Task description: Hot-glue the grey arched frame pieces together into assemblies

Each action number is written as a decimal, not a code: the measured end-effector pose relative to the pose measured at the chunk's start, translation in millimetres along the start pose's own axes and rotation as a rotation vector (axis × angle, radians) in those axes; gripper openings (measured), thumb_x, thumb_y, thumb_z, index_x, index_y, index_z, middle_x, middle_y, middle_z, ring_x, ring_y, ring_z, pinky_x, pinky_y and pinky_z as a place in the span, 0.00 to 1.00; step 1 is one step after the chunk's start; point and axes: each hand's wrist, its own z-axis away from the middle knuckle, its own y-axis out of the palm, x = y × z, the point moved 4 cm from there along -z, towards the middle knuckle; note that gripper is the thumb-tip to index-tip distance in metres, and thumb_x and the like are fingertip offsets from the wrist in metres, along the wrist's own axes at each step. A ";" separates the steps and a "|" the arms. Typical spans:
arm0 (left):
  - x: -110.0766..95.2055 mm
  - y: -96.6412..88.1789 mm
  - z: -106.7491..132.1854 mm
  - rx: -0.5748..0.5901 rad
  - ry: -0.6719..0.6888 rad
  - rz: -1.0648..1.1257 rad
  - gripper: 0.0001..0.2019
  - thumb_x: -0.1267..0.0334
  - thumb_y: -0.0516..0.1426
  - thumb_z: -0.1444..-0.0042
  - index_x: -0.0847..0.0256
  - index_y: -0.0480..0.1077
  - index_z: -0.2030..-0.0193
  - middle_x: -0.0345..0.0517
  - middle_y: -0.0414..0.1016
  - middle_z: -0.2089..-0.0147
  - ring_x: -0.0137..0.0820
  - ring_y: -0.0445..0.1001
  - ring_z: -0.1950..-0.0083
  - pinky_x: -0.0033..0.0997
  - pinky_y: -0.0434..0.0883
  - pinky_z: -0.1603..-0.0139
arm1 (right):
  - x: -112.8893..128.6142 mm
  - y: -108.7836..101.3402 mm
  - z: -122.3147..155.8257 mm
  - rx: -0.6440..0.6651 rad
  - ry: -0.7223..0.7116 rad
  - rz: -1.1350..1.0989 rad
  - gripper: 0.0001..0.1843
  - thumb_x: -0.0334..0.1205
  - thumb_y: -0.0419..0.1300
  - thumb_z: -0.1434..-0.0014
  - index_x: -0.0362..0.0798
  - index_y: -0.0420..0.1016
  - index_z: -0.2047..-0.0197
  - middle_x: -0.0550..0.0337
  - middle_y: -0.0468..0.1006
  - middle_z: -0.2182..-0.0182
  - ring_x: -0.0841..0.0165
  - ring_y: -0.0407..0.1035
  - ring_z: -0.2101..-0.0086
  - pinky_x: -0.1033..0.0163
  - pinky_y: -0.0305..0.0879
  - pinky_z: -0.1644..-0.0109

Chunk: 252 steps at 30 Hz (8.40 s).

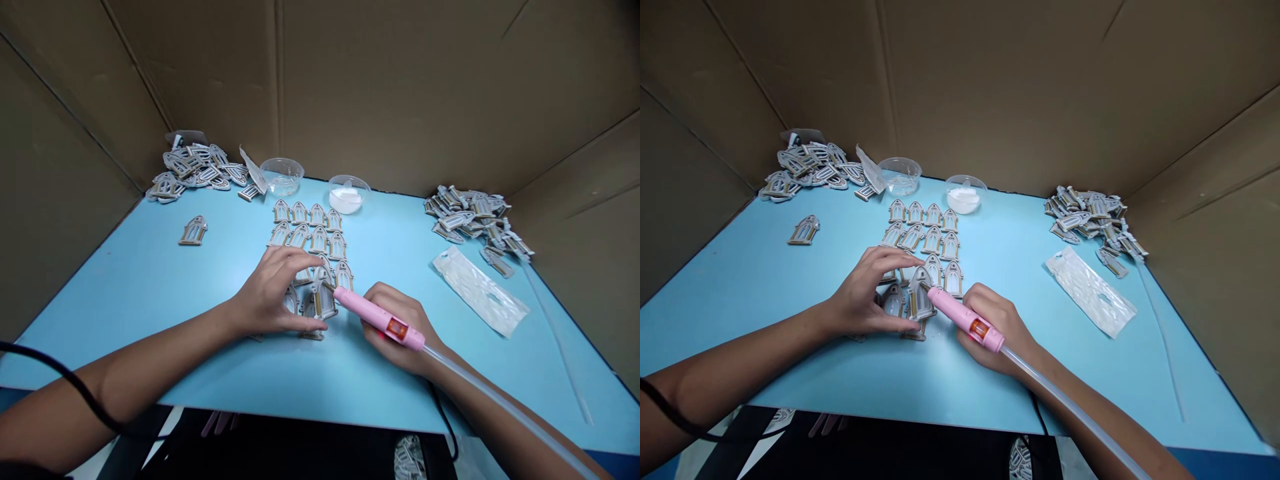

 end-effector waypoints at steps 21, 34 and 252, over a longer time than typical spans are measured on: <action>-1.6 -2.8 -0.9 0.001 0.026 0.005 0.43 0.36 0.69 0.48 0.55 0.61 0.34 0.52 0.79 0.43 0.42 0.76 0.41 0.45 0.69 0.40 | 1.3 0.6 -0.1 -0.004 -0.037 0.039 0.11 0.28 0.56 0.43 0.52 0.59 0.70 0.63 0.67 0.73 0.71 0.63 0.74 0.65 0.58 0.70; -1.5 -3.2 -0.9 -0.016 0.041 0.009 0.43 0.36 0.70 0.49 0.56 0.61 0.34 0.52 0.79 0.43 0.43 0.77 0.42 0.45 0.70 0.41 | 1.9 0.9 -0.1 -0.014 -0.055 0.047 0.10 0.29 0.56 0.42 0.51 0.60 0.70 0.63 0.66 0.73 0.71 0.62 0.73 0.66 0.58 0.70; 1.9 -1.0 3.9 0.204 -0.138 0.187 0.48 0.48 0.69 0.43 0.48 0.46 0.25 0.54 0.74 0.35 0.45 0.72 0.31 0.53 0.69 0.29 | -0.9 0.3 -2.4 -0.083 -0.083 0.045 0.11 0.26 0.57 0.44 0.52 0.61 0.69 0.64 0.68 0.73 0.71 0.66 0.73 0.65 0.61 0.69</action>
